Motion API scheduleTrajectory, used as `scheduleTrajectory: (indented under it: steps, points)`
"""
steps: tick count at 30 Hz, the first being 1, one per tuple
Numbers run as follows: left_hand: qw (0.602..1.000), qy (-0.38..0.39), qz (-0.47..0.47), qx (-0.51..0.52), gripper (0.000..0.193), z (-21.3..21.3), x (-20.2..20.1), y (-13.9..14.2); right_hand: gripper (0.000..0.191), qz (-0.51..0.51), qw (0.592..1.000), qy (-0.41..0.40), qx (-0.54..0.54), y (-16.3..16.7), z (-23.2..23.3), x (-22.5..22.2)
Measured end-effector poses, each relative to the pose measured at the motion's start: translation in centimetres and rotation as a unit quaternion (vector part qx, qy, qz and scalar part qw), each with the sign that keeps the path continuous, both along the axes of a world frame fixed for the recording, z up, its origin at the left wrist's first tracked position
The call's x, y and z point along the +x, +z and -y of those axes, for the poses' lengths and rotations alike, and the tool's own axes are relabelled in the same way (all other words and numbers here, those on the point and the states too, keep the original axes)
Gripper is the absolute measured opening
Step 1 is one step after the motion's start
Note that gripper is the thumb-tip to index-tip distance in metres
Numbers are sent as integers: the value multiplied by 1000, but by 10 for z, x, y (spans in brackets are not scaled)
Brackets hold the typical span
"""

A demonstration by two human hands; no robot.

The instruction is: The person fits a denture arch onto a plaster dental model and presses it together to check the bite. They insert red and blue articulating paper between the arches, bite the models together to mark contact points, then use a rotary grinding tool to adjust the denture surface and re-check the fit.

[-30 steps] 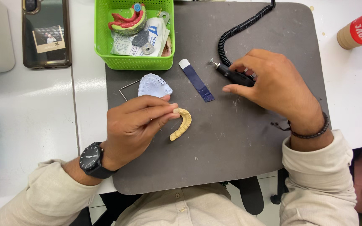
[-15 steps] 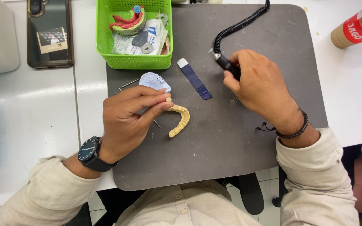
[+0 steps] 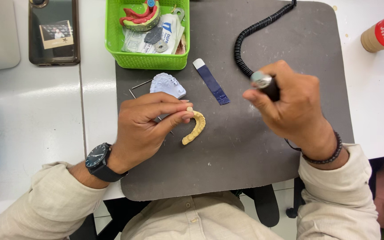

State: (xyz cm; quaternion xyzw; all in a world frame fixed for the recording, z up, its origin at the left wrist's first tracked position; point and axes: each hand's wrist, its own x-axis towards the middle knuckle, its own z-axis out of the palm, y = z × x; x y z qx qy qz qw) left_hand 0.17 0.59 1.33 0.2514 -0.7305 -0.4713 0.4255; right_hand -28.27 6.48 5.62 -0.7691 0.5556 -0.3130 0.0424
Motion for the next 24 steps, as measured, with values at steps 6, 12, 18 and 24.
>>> scheduleTrajectory:
  steps: [6,12,18,24]
  points:
    - [1000,-15,20,3,13,-5,0,0,31,-44,990,131,-41,3,6,16]
    - [999,-14,15,-44,15,-13,-2,-1,21,-21,991,133,-27,4,0,30]
    - [998,-48,21,-38,17,-23,-3,-1,65,-72,985,132,-89,-5,-1,44]
    - [994,-79,-14,-76,17,-26,-5,-7,73,-70,980,149,-111,-5,-4,45]
